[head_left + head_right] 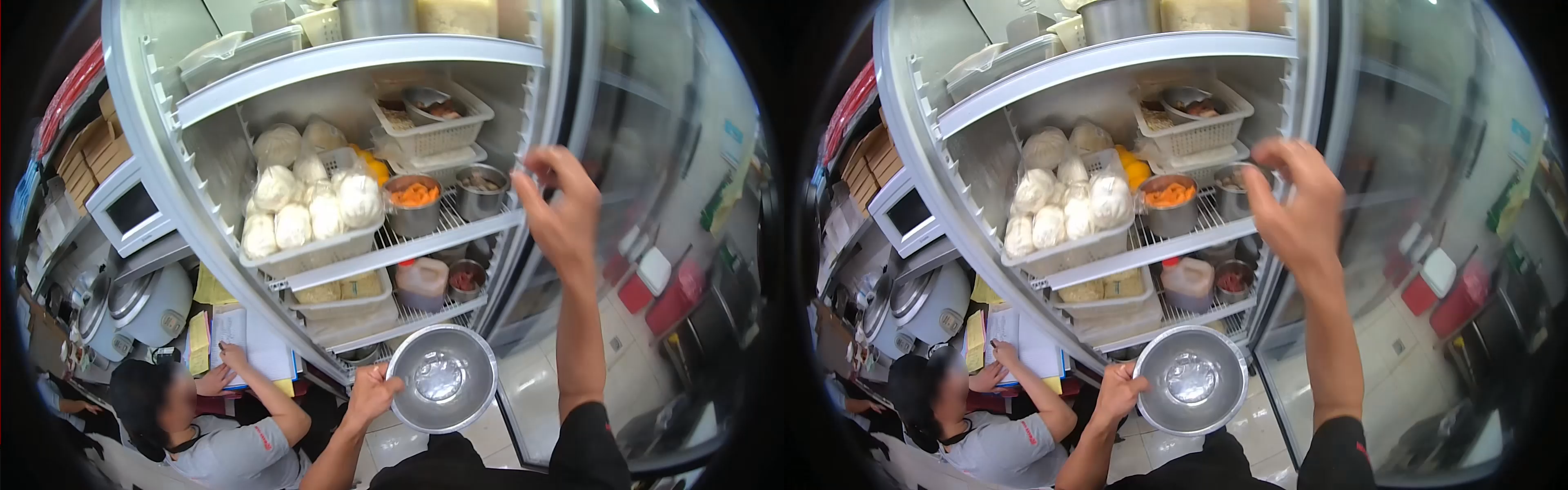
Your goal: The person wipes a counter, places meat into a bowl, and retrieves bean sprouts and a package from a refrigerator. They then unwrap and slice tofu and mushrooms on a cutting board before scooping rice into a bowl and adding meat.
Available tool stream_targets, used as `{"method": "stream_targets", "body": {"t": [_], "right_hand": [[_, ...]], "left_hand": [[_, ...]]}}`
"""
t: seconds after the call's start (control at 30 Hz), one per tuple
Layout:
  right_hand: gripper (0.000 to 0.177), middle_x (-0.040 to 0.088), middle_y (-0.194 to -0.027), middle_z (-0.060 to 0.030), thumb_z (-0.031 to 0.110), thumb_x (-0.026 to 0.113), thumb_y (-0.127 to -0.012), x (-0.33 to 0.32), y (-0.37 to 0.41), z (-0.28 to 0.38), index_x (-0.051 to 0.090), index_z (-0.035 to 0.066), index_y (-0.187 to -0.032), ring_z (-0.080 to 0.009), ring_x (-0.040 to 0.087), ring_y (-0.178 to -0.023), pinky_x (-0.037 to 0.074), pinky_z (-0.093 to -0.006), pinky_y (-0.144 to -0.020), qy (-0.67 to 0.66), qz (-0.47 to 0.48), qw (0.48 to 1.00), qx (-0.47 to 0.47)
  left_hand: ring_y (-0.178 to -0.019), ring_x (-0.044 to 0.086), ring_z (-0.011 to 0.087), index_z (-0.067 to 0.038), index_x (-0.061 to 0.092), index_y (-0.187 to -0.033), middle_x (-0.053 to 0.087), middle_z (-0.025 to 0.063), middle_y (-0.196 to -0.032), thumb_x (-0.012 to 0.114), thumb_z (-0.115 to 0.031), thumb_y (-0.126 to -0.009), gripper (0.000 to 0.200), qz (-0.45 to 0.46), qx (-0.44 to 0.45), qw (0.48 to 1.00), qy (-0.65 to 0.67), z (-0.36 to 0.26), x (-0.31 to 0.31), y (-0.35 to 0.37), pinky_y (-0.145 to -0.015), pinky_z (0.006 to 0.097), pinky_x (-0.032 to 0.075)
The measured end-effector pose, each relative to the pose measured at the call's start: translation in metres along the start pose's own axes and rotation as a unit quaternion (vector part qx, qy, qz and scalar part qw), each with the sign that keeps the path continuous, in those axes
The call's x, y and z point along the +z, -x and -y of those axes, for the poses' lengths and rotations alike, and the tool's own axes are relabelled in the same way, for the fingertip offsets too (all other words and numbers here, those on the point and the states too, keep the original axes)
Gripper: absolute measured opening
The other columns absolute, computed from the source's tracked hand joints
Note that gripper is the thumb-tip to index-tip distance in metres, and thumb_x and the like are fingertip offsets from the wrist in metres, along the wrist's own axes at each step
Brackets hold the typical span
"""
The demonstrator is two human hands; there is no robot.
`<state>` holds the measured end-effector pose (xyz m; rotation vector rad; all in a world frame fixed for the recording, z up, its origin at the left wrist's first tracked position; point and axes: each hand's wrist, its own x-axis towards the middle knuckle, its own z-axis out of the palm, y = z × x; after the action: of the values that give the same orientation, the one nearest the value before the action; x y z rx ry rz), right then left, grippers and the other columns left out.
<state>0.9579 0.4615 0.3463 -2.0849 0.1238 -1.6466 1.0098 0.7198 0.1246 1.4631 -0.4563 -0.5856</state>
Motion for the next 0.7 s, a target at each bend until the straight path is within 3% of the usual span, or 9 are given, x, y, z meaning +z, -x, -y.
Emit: {"method": "stream_targets", "body": {"t": [0.07,0.13,0.17,0.23,0.33,0.43,0.57,0.63,0.7], "right_hand": [[0.018,0.063,-0.087,-0.0143,0.013,0.059,-0.071,0.074,-0.059,-0.064,0.063,0.003,-0.085,-0.0316,0.06,-0.083,0.047,-0.0373,-0.074,0.043,0.067,0.994,-0.07],[0.021,0.063,-0.091,-0.0153,0.015,0.06,-0.069,0.141,-0.105,-0.096,0.063,0.004,-0.087,-0.0325,0.06,-0.089,0.048,-0.0397,-0.076,0.068,0.176,0.982,0.012],[0.021,0.063,-0.091,-0.0153,0.015,0.06,-0.069,0.162,-0.118,-0.108,0.063,0.004,-0.087,-0.0325,0.06,-0.089,0.048,-0.0397,-0.076,0.059,0.181,0.982,0.008],[0.024,0.063,-0.098,-0.0143,0.014,0.06,-0.069,0.196,-0.134,-0.12,0.063,0.005,-0.091,-0.0326,0.06,-0.089,0.049,-0.041,-0.078,0.236,0.324,0.916,0.0],[0.028,0.061,-0.104,-0.0134,0.015,0.062,-0.069,0.217,-0.133,-0.13,0.063,0.006,-0.095,-0.0317,0.058,-0.096,0.047,-0.0403,-0.084,0.295,0.323,0.898,-0.037],[0.04,0.058,-0.106,-0.0172,0.02,0.07,-0.068,0.219,-0.136,-0.165,0.061,0.003,-0.103,-0.0336,0.055,-0.1,0.045,-0.0384,-0.086,0.199,0.277,0.932,-0.119],[0.042,0.058,-0.107,-0.0189,0.021,0.071,-0.069,0.189,-0.145,-0.137,0.061,0.004,-0.106,-0.0338,0.054,-0.102,0.042,-0.0375,-0.089,0.174,0.311,0.923,-0.148],[0.043,0.057,-0.108,-0.0193,0.023,0.07,-0.072,0.183,-0.143,-0.122,0.06,0.004,-0.109,-0.0339,0.052,-0.104,0.041,-0.037,-0.091,0.145,0.316,0.925,-0.151],[0.042,0.057,-0.111,-0.0182,0.023,0.071,-0.072,0.189,-0.14,-0.102,0.06,0.003,-0.108,-0.0335,0.052,-0.106,0.041,-0.0364,-0.092,0.119,0.319,0.927,-0.156]], "left_hand": [[-0.057,0.049,0.0057,0.003,0.064,-0.074,0.059,-0.0007,-0.064,0.056,0.0,-0.067,0.011,-0.03,-0.011,0.999,-0.012,-0.004,0.005,-0.013,-0.051,0.0226,0.039],[-0.058,0.048,0.0054,0.003,0.065,-0.077,0.059,-0.0013,-0.065,0.056,0.0,-0.067,0.014,-0.056,-0.024,0.997,-0.055,-0.012,0.007,-0.02,-0.053,0.0227,0.039],[-0.058,0.048,0.0054,0.003,0.065,-0.077,0.059,-0.0013,-0.065,0.056,0.0,-0.067,0.014,-0.067,-0.025,0.996,-0.054,-0.014,0.007,-0.021,-0.053,0.0227,0.039],[-0.059,0.049,0.0055,0.003,0.065,-0.079,0.06,-0.0008,-0.066,0.056,0.001,-0.067,0.016,-0.106,-0.028,0.994,-0.007,-0.012,0.004,-0.021,-0.053,0.0225,0.039],[-0.061,0.053,0.0061,0.005,0.066,-0.083,0.063,0.001,-0.07,0.055,0.004,-0.067,0.019,-0.154,-0.026,0.988,0.011,-0.013,-0.002,-0.016,-0.056,0.0213,0.042],[-0.062,0.055,0.0069,0.006,0.066,-0.084,0.065,0.0027,-0.073,0.055,0.007,-0.067,0.021,-0.188,-0.023,0.98,0.062,-0.016,-0.009,-0.011,-0.058,0.0213,0.044],[-0.062,0.055,0.0072,0.007,0.065,-0.084,0.064,0.0034,-0.072,0.055,0.008,-0.066,0.021,-0.191,-0.038,0.974,0.114,-0.014,-0.017,-0.01,-0.058,0.021,0.045],[-0.062,0.055,0.0069,0.007,0.065,-0.084,0.064,0.0033,-0.072,0.055,0.009,-0.066,0.021,-0.184,-0.051,0.979,0.068,-0.013,-0.02,-0.011,-0.058,0.0206,0.044],[-0.059,0.057,0.0106,0.008,0.065,-0.083,0.065,0.0072,-0.072,0.055,0.01,-0.06,0.025,-0.189,-0.054,0.977,0.081,-0.01,-0.019,-0.014,-0.058,0.0231,0.046]]}}
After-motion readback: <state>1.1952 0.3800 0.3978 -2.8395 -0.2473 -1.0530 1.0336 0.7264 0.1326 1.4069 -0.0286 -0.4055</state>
